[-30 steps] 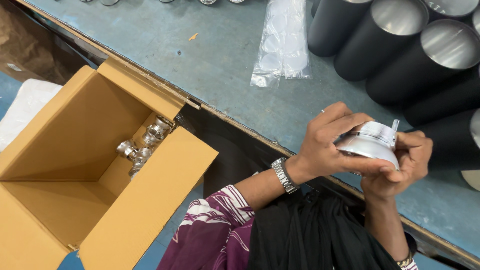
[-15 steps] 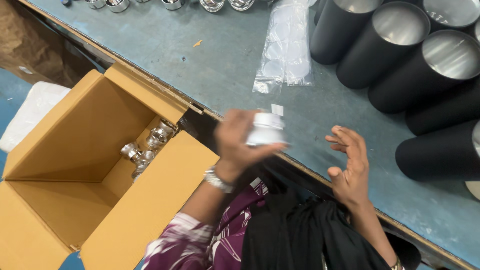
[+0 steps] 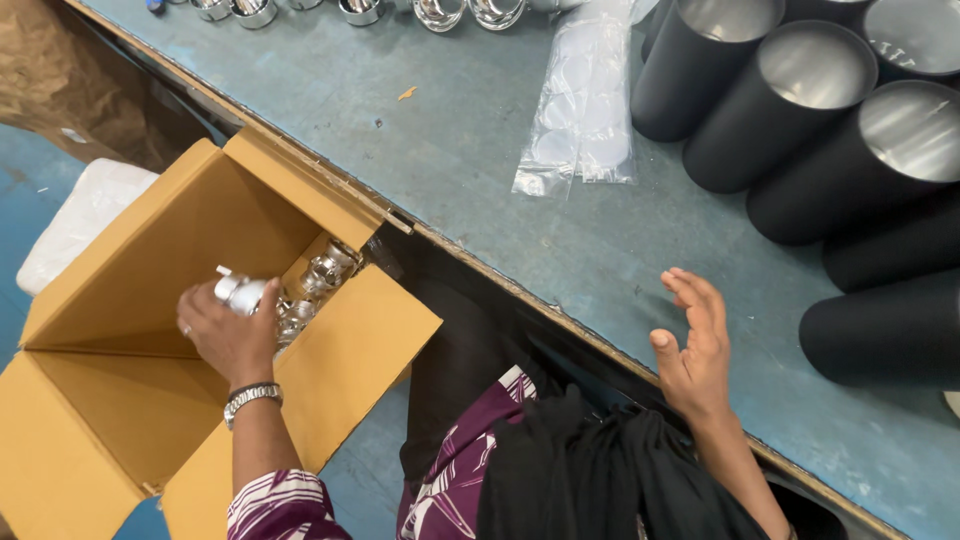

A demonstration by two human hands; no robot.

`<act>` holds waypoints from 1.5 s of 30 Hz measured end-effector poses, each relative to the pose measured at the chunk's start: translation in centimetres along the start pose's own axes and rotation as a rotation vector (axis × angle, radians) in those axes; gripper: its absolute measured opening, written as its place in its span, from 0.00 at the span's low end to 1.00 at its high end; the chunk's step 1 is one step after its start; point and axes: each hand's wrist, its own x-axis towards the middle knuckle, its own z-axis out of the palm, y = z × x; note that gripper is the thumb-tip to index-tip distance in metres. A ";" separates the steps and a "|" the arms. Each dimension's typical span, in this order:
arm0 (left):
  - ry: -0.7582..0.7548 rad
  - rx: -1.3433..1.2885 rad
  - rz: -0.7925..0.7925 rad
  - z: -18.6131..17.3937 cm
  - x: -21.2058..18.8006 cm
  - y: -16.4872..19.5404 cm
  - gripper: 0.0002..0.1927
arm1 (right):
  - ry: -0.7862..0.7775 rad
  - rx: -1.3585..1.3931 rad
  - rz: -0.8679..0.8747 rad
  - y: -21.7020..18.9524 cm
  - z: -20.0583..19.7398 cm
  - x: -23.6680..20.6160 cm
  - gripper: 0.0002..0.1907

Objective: The person assembles lamp components at a factory workbench. They pick up a silver conical reflector, fit a white plastic diffuser disc into it, press the parts together by hand, and place finished assemblies and loose chrome fittings into a cardboard box, repeating the cycle with black cylindrical housings on the table.

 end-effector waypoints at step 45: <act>-0.758 -0.127 -0.654 -1.4 -2.9 -5.3 0.23 | -0.154 0.555 0.369 -2.4 1.3 -13.7 0.19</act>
